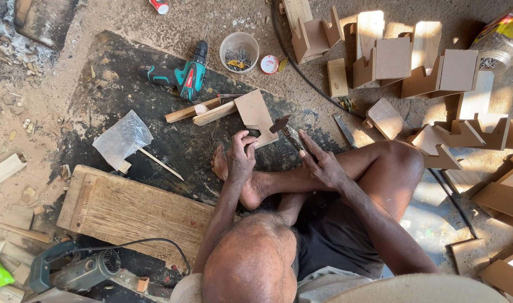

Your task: The person sits cross-legged on the floor assembling small wooden box-shaped pieces. They align wood pieces, pick nails from a bowl, and hammer nails to join the parts, working on one piece at a time.

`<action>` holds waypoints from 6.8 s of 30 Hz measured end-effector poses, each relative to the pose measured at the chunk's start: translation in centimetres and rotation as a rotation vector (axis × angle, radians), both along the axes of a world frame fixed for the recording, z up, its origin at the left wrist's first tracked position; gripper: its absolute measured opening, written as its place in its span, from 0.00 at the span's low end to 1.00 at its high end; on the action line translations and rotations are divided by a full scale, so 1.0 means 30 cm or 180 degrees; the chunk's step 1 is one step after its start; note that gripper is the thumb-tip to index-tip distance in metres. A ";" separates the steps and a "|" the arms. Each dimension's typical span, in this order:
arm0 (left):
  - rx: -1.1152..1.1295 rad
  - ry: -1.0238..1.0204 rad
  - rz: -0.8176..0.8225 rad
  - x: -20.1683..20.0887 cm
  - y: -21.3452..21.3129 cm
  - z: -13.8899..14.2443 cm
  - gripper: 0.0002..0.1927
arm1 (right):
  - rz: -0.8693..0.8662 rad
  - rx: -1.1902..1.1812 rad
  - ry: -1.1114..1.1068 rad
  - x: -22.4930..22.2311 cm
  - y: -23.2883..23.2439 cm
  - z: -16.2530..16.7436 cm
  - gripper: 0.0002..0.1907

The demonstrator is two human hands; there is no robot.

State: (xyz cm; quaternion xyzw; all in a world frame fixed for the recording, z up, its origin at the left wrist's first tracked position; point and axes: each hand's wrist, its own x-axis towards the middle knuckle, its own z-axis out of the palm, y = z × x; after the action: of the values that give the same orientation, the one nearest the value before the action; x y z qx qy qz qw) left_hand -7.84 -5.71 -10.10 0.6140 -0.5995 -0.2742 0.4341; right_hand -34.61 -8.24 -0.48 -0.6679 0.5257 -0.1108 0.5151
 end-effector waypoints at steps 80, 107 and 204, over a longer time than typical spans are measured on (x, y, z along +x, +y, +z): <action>-0.0748 -0.0722 -0.0168 0.022 -0.011 0.009 0.23 | 0.0788 -0.2571 0.0343 0.084 0.098 -0.014 0.32; -0.0548 -0.1894 -0.0101 0.042 0.024 -0.048 0.22 | 0.0479 -0.1913 0.0187 0.070 0.083 -0.023 0.33; -0.0693 -0.1970 -0.0110 0.028 0.034 -0.048 0.15 | 0.1064 -0.2624 0.1311 0.075 0.107 -0.056 0.35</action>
State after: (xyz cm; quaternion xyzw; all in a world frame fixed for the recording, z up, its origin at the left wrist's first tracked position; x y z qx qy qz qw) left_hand -6.99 -4.69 -11.53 0.6079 -0.7391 -0.0162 0.2896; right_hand -32.37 -5.02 -2.15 -0.8995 0.4145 -0.0911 0.1039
